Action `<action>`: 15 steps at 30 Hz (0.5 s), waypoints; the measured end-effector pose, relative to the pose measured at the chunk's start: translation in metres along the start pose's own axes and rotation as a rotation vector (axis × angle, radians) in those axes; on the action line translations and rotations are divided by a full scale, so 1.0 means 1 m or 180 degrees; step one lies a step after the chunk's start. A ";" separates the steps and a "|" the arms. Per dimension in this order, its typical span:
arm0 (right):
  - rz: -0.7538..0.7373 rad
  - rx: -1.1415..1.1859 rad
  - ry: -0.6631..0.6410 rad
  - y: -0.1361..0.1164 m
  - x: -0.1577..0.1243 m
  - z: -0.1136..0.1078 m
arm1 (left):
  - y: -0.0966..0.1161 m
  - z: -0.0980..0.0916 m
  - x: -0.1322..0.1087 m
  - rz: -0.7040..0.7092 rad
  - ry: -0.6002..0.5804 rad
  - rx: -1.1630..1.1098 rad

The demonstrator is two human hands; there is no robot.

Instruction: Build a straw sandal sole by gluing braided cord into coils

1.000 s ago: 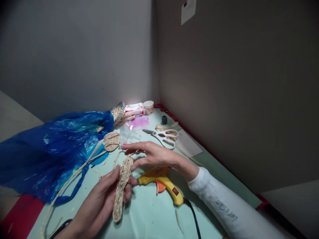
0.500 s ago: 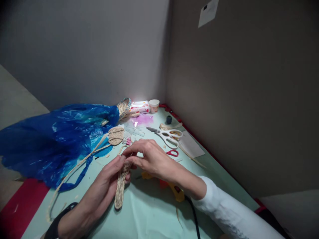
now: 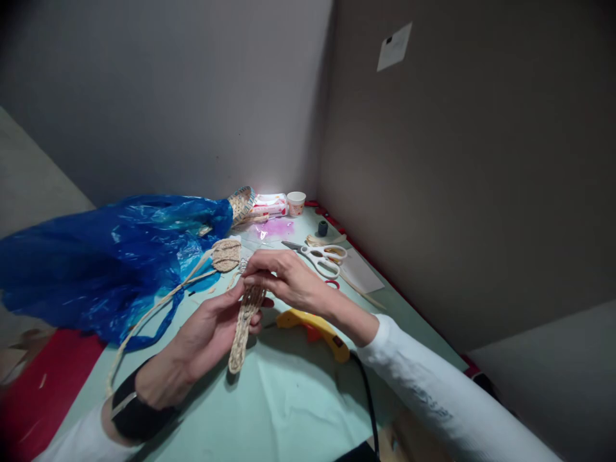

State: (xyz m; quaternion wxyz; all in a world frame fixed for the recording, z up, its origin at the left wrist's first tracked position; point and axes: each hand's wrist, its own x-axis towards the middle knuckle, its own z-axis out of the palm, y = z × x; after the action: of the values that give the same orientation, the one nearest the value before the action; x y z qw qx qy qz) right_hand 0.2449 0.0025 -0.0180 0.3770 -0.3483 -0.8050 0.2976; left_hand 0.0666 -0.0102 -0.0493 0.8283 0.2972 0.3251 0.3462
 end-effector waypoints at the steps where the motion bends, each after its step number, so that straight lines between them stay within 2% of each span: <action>1: 0.0065 0.0102 0.0027 0.000 -0.001 0.002 | 0.000 0.000 0.000 -0.0027 -0.0056 -0.0017; 7: 0.0385 0.0546 0.0167 -0.005 -0.008 0.009 | -0.001 0.005 -0.002 -0.0011 -0.0365 -0.0120; 15: 0.0460 0.0258 0.0330 -0.025 -0.014 0.011 | -0.007 0.005 -0.002 0.0183 -0.0586 -0.0119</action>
State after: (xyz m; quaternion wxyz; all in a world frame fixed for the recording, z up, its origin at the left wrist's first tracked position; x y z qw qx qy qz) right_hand 0.2343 -0.0253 -0.0112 0.4094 -0.4049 -0.7445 0.3379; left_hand 0.0721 -0.0172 -0.0509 0.8498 0.3215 0.2325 0.3470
